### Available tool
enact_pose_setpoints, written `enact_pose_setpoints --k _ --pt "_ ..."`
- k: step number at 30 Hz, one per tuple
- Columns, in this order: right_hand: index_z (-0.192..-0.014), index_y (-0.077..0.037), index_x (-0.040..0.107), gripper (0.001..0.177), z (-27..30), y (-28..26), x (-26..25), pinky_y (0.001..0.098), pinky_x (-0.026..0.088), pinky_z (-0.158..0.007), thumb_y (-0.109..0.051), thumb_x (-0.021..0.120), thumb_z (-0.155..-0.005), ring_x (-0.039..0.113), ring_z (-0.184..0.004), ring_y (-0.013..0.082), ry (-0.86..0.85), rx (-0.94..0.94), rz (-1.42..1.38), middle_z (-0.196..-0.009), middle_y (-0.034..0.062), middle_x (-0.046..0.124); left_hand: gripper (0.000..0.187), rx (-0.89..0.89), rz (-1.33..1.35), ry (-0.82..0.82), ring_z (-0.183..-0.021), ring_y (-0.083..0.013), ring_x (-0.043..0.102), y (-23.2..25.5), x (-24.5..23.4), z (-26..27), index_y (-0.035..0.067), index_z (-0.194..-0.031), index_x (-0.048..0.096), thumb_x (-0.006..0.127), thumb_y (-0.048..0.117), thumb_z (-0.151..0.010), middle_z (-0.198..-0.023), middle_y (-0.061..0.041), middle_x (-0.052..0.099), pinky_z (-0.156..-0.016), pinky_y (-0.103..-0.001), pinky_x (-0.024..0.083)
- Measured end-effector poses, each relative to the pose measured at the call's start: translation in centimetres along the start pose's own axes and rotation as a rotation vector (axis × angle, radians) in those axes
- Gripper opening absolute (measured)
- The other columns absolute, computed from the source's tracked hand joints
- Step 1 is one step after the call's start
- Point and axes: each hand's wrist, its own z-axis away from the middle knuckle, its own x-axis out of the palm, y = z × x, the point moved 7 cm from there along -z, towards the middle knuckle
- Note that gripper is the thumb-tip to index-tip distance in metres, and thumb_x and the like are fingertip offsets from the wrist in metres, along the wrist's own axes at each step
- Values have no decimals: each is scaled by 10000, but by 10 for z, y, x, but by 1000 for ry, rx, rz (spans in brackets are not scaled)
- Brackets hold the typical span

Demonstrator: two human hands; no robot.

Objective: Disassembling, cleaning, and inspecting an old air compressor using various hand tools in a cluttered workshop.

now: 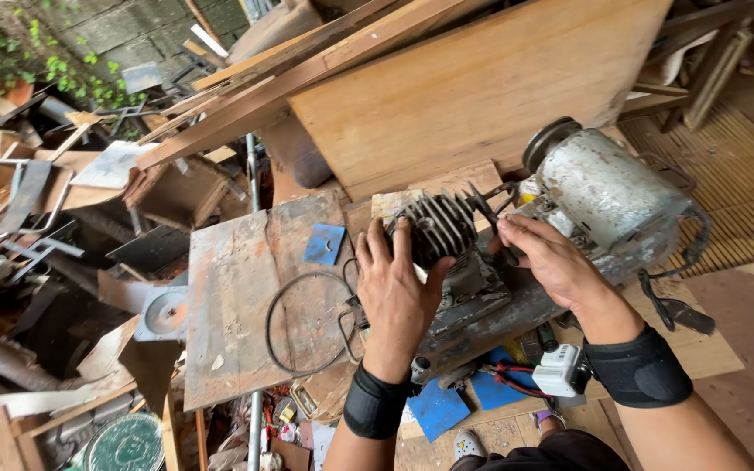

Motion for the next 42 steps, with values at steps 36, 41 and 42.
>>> enact_pose_setpoints --k 36,41,42 --pt "-1309 -8 642 540 -14 -7 1 413 525 -931 -436 546 -994 631 -1164 277 71 29 164 -1308 182 657 756 16 51 16 -1263 -567 450 -5 6 1 44 -1353 542 812 473 -793 -1412 -320 471 -952 -601 479" --pt "-1343 -32 614 538 -4 -9 7 386 523 -964 -433 522 -996 622 -1212 226 35 5 185 -1338 135 664 740 -12 64 -8 -1277 -562 456 -3 1 3 51 -1370 544 813 450 -808 -1432 -311 472 -959 -589 486" --pt "-1351 -29 598 535 -3 -18 7 382 529 -964 -427 522 -1002 625 -1212 222 48 -34 209 -1341 132 658 738 -15 65 1 -1279 -561 457 -2 0 -1 52 -1371 546 812 443 -804 -1438 -308 475 -951 -588 489"
